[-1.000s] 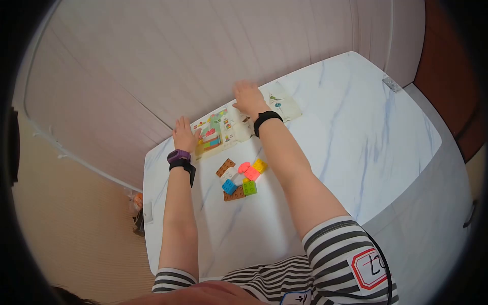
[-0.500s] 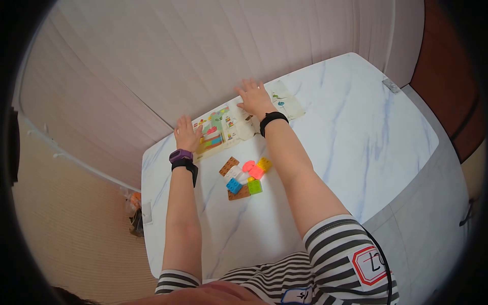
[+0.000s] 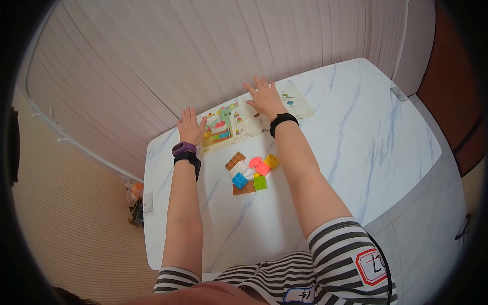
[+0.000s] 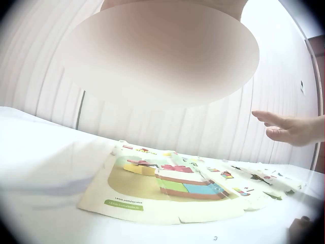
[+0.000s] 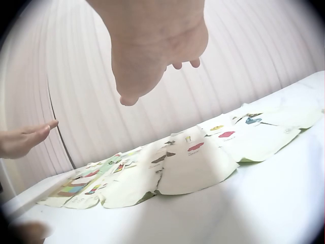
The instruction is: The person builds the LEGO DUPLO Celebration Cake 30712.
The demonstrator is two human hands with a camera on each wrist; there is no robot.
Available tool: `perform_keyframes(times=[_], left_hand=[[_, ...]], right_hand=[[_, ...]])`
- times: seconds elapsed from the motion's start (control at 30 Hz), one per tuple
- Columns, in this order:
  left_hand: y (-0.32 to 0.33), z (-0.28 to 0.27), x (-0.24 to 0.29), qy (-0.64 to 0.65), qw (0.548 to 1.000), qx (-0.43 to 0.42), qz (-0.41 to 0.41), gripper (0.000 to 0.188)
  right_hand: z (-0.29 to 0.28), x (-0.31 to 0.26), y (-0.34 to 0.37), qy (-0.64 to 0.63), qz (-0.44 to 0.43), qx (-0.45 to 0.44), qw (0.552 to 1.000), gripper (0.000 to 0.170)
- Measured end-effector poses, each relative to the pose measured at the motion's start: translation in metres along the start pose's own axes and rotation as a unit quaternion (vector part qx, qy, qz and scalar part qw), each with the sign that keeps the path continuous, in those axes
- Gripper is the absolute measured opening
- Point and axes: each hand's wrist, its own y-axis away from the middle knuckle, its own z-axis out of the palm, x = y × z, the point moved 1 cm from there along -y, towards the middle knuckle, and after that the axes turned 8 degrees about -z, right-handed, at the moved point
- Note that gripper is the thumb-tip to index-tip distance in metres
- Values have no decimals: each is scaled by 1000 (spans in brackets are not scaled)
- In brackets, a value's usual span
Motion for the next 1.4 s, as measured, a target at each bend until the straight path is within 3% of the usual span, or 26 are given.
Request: perform_keyframes(times=[0.47, 1.4], left_hand=[[4, 4, 2, -22, 1000, -15, 3, 68], [10, 11, 5, -16, 1000, -18, -17, 65]], right_hand=[[7, 12, 10, -3, -17, 37, 999, 66], [12, 22, 16, 3, -20, 23, 1000, 61]])
